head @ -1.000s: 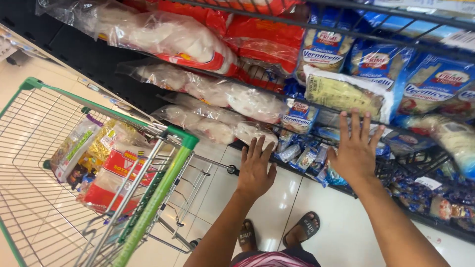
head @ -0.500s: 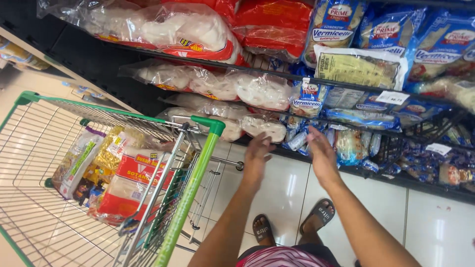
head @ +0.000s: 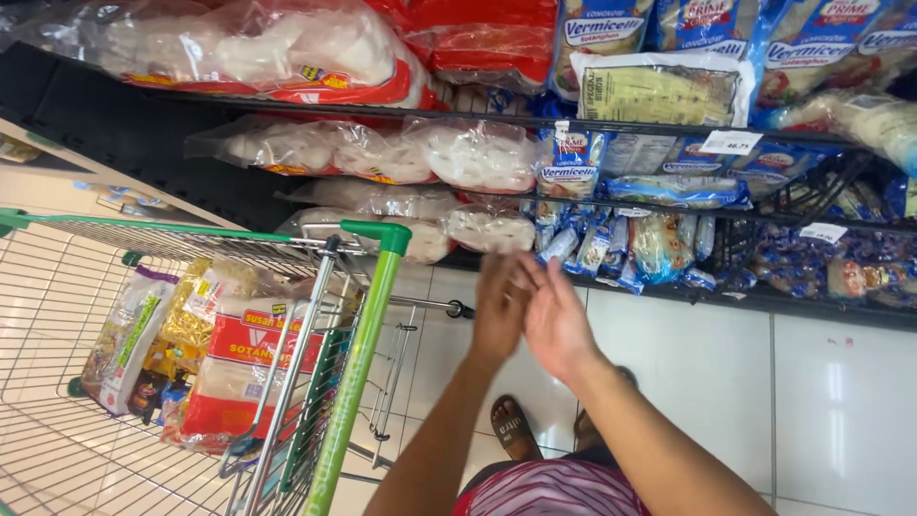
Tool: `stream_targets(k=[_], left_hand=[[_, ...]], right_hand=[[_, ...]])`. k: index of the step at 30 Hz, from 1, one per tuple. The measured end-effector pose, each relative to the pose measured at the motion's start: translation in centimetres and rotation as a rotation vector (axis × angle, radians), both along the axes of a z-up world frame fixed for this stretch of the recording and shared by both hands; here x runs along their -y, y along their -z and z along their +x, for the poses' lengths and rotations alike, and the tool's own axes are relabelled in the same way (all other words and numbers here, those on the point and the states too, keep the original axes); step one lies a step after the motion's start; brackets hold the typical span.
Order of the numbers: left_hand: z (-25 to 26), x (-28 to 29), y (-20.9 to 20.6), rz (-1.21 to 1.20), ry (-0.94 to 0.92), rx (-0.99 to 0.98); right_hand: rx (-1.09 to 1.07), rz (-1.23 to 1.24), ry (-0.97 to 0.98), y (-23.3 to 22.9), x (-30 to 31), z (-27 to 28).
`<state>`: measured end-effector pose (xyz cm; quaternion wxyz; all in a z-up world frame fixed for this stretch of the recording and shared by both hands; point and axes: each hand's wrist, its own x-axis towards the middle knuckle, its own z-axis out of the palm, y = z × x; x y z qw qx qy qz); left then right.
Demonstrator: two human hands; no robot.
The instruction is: Selecting various packages of noodles and vermicelli from grocery store shelves and placing them into a shopping cart.
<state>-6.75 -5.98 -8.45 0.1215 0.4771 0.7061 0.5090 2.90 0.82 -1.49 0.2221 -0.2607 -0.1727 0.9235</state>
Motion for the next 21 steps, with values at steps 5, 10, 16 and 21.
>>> stream_targets(k=[5, 10, 16, 21], left_hand=[[-2.6, -1.3, 3.8, -0.143, -0.175, 0.541], [-1.4, -3.2, -0.2, 0.092, -0.256, 1.544], [1.5, -5.9, 2.2, 0.469, 0.114, 1.808], [6.3, -8.0, -1.2, 0.326, -0.107, 1.562]], right_hand=[[0.057, 0.511, -0.08, -2.1, 1.1, 1.4], [0.195, 1.597, -0.212, -4.9, 0.1, 3.3], [0.084, 1.577, -0.253, -2.6, -2.2, 4.3], [0.216, 1.303, -0.188, 3.1, -5.6, 4.9]])
